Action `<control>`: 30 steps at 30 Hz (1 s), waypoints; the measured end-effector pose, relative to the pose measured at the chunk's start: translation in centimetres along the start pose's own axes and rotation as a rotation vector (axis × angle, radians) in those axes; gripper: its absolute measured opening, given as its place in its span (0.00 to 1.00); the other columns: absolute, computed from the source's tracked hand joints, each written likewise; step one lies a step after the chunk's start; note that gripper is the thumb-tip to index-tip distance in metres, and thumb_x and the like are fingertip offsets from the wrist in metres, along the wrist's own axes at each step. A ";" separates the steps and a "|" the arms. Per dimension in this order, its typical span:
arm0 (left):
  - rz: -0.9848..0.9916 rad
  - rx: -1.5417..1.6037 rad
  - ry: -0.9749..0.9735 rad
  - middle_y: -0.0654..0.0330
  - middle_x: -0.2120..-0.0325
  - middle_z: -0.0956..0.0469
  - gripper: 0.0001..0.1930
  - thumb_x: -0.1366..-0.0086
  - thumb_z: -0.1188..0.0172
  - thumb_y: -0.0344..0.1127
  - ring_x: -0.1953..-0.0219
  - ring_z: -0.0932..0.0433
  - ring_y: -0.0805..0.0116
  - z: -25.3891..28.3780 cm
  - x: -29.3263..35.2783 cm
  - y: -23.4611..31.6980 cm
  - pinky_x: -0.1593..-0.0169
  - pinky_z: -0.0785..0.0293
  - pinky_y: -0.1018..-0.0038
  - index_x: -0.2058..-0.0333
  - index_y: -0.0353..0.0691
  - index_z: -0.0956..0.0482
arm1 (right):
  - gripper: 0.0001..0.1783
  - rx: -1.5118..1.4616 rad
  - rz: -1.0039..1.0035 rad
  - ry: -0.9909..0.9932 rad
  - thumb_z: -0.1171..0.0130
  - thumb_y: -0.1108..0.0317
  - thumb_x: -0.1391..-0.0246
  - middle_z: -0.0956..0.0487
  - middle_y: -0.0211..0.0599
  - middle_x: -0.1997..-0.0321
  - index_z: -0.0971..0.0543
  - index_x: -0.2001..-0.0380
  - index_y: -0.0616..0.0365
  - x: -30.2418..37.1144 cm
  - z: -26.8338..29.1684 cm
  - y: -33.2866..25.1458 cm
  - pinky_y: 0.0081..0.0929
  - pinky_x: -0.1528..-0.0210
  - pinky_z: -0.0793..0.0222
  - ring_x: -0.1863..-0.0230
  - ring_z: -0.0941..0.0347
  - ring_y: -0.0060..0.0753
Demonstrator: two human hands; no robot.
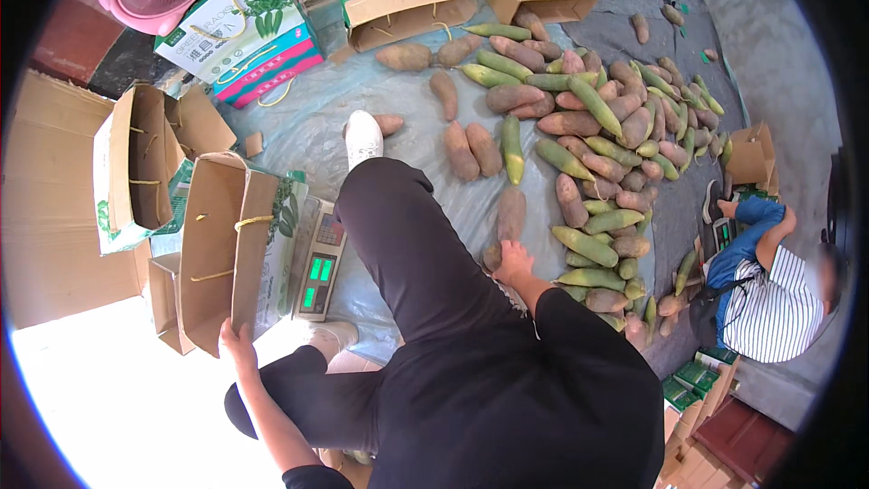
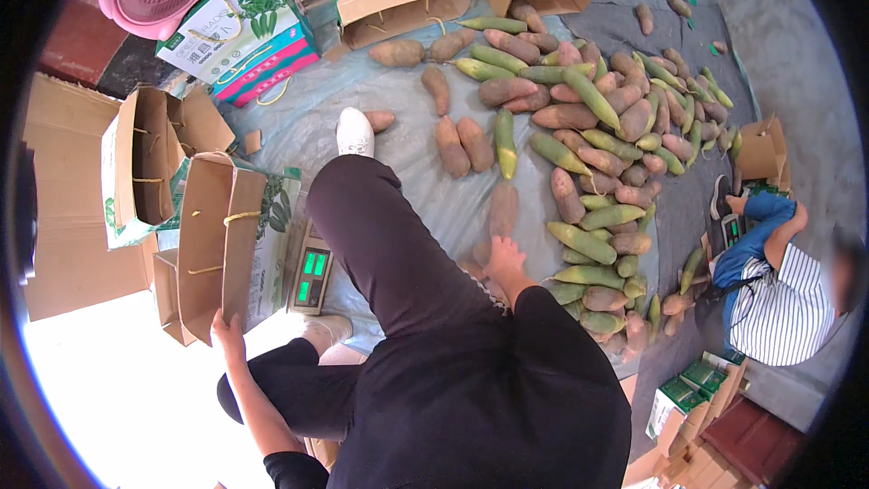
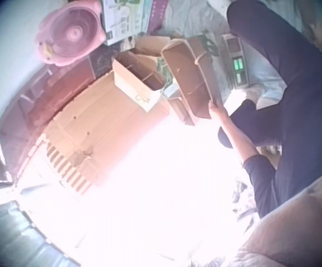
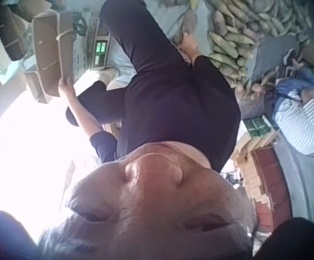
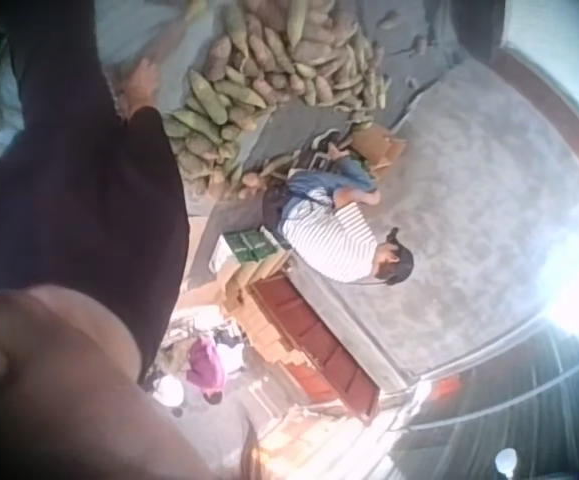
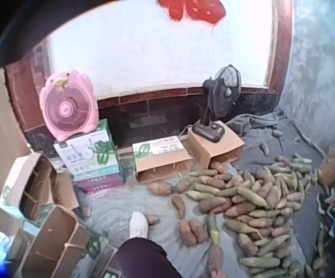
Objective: Sort and pack cucumbers into cardboard boxes and weigh them.
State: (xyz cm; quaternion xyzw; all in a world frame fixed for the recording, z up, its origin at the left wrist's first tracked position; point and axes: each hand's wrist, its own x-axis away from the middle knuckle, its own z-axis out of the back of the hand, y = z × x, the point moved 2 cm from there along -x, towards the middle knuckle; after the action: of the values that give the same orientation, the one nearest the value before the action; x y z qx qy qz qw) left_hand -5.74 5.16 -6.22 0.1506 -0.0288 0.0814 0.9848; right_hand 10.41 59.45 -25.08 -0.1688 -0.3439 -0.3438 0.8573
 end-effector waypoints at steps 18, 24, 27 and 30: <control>-0.120 0.061 0.032 0.48 0.74 0.27 0.06 0.52 0.46 0.23 0.67 0.27 0.48 1.9 2.1 4.4 0.62 0.32 0.61 0.71 0.32 0.27 | 0.42 -0.864 0.643 0.678 0.29 0.66 0.74 0.32 0.46 0.51 0.35 0.51 0.61 -0.6 21.7 -7.7 0.34 0.44 0.41 0.46 0.37 0.44; -0.161 0.114 0.023 0.47 0.73 0.27 0.08 0.54 0.48 0.21 0.66 0.27 0.47 1.3 2.1 2.8 0.62 0.31 0.60 0.71 0.33 0.27 | 0.44 -1.024 1.197 0.616 0.27 0.66 0.73 0.34 0.42 0.49 0.37 0.49 0.59 7.3 32.9 -22.1 0.32 0.43 0.41 0.45 0.38 0.37; -0.191 0.082 0.051 0.47 0.73 0.27 0.08 0.54 0.48 0.22 0.66 0.27 0.47 0.9 1.9 2.5 0.62 0.31 0.60 0.71 0.33 0.27 | 0.45 -0.891 1.469 0.578 0.28 0.74 0.71 0.35 0.36 0.49 0.39 0.46 0.55 13.2 34.4 -29.0 0.33 0.44 0.38 0.45 0.38 0.31; -0.178 0.034 0.106 0.48 0.73 0.27 0.08 0.54 0.47 0.22 0.67 0.27 0.47 1.5 2.3 3.9 0.62 0.32 0.59 0.71 0.33 0.27 | 0.42 -0.907 1.704 0.356 0.27 0.68 0.74 0.34 0.39 0.53 0.35 0.51 0.54 17.3 32.5 -35.6 0.34 0.47 0.38 0.49 0.36 0.37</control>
State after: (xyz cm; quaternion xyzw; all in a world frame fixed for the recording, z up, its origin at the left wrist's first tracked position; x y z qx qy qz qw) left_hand -4.22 8.73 -3.42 0.1645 0.0384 0.0019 0.9856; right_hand -20.94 43.21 11.95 -0.6195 0.1921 0.2698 0.7117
